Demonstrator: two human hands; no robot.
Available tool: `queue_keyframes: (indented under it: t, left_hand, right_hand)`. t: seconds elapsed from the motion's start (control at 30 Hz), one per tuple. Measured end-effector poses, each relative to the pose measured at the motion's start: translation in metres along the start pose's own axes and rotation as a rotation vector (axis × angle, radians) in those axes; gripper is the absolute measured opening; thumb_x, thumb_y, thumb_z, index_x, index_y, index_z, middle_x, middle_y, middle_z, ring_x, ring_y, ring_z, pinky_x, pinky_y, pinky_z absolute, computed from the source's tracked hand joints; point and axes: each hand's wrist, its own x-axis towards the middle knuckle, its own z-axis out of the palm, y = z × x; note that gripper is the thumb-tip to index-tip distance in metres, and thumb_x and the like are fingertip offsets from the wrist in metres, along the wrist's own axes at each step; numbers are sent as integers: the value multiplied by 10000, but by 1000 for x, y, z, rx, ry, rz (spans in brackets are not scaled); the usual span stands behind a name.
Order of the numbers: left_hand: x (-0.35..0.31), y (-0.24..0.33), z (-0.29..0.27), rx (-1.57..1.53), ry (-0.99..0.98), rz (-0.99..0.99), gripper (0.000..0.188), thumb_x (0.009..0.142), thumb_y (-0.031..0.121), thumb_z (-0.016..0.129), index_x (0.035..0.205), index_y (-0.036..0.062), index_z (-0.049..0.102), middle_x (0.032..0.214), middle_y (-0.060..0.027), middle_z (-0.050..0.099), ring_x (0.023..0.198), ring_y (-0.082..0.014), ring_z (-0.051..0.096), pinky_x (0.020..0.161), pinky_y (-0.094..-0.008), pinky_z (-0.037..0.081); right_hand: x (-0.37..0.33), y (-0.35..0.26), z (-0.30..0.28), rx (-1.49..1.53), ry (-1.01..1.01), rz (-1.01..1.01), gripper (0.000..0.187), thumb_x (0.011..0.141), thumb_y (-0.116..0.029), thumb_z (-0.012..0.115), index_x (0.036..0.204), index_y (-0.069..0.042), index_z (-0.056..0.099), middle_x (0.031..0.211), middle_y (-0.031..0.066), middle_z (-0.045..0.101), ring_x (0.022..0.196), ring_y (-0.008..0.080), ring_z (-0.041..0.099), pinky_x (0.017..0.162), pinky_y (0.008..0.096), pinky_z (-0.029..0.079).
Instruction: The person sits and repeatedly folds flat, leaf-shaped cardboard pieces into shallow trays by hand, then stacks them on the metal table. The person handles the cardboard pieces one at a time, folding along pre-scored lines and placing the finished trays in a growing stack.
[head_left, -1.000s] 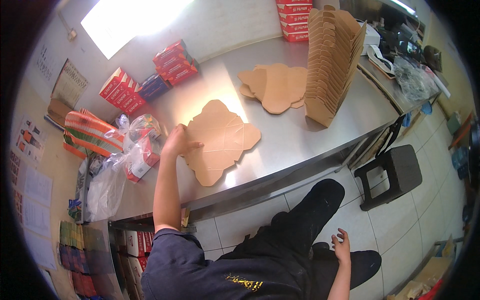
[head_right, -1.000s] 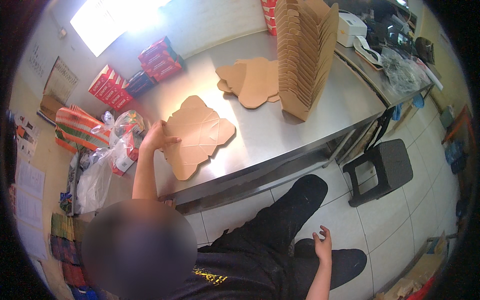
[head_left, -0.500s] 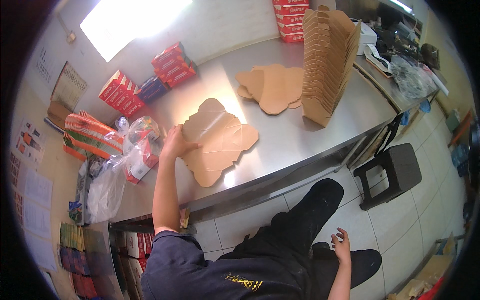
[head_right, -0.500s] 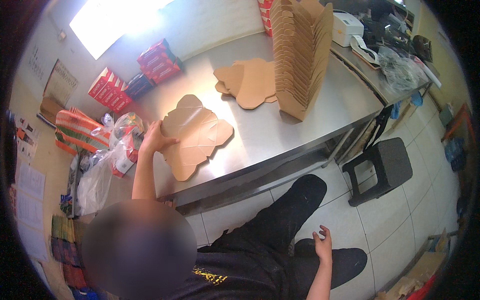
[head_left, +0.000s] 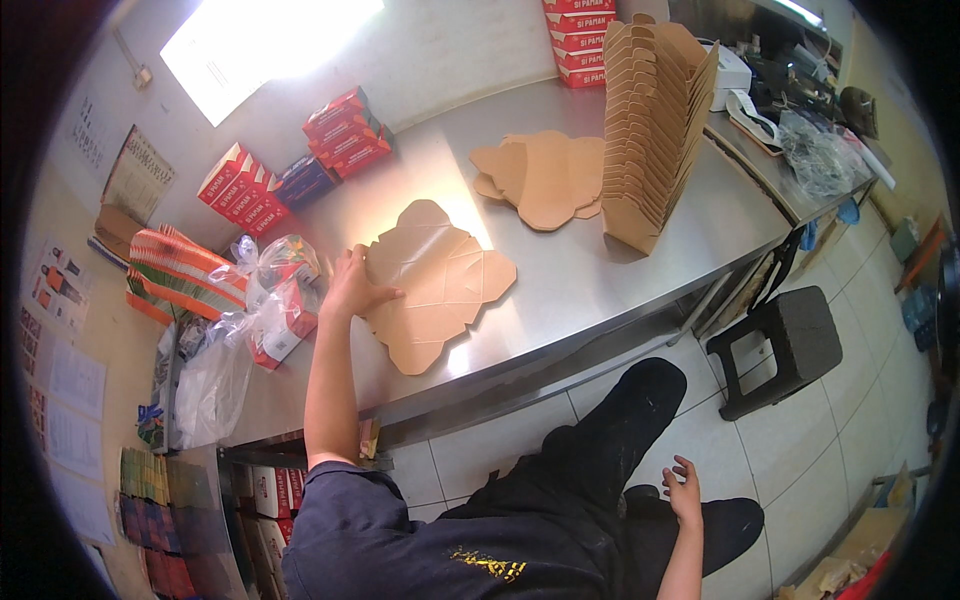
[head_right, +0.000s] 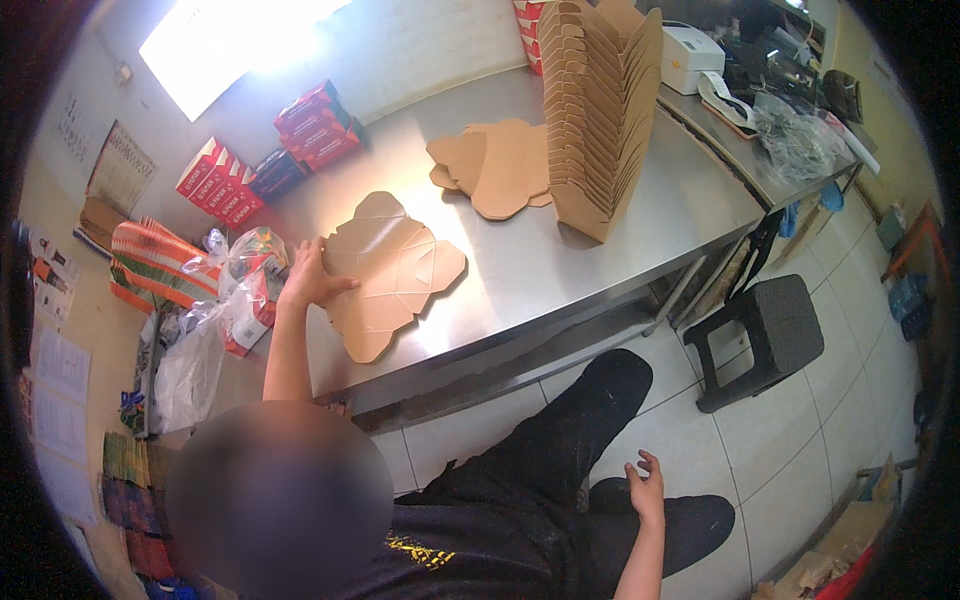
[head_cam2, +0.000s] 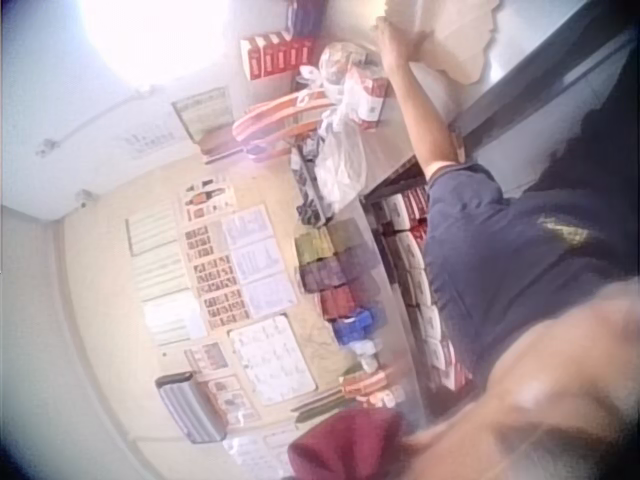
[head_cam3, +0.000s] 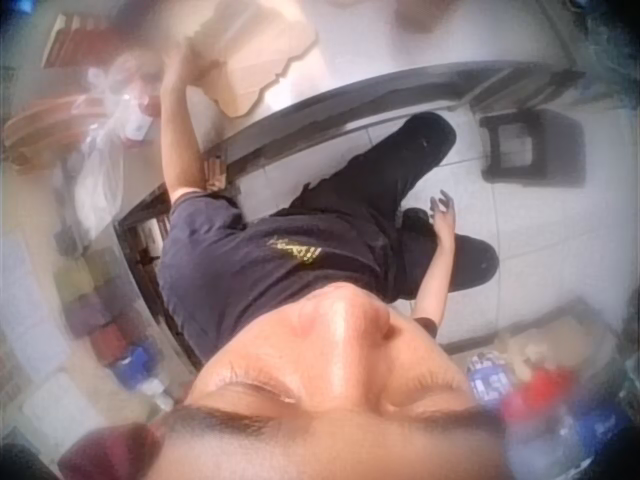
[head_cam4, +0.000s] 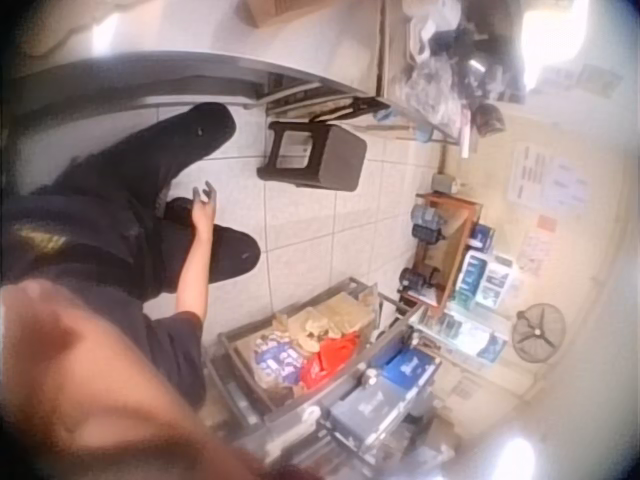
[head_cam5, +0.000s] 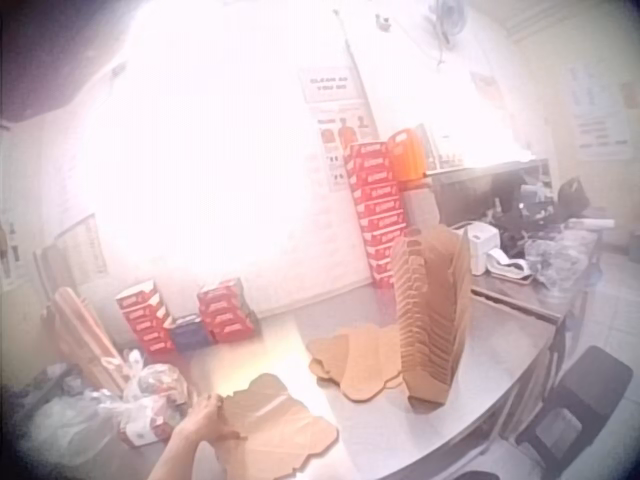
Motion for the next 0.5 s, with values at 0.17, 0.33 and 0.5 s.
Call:
queue_keyframes:
  t: [0.17, 0.33, 0.5]
  left_hand:
    - [-4, 4, 0, -119, 153, 59, 1026, 586, 402, 945, 1410, 3, 483, 1368, -218, 506, 1257, -377, 546, 1062, -441, 481]
    - [-16, 15, -23, -16, 165, 25, 823, 636, 377, 921, 1284, -4, 584, 1308, -213, 586, 1184, -365, 608, 1000, -441, 514]
    - [-50, 27, -70, -508, 297, 103, 596, 702, 292, 907, 1143, -20, 655, 1018, -140, 736, 917, -282, 717, 838, -368, 570]
  right_hand:
    - [-2, -2, 0, 9, 0, 11, 511, 950, -192, 697, 1423, -142, 511, 1287, 149, 573, 930, 228, 660, 759, 376, 563]
    - [-1, 0, -1, 21, 2, 7, 500, 955, -190, 691, 1420, -140, 515, 1281, 145, 574, 929, 223, 661, 762, 371, 561]
    - [-5, -14, -9, 125, 4, -15, 501, 965, -217, 681, 1426, -118, 512, 1273, 138, 584, 944, 216, 658, 776, 358, 552]
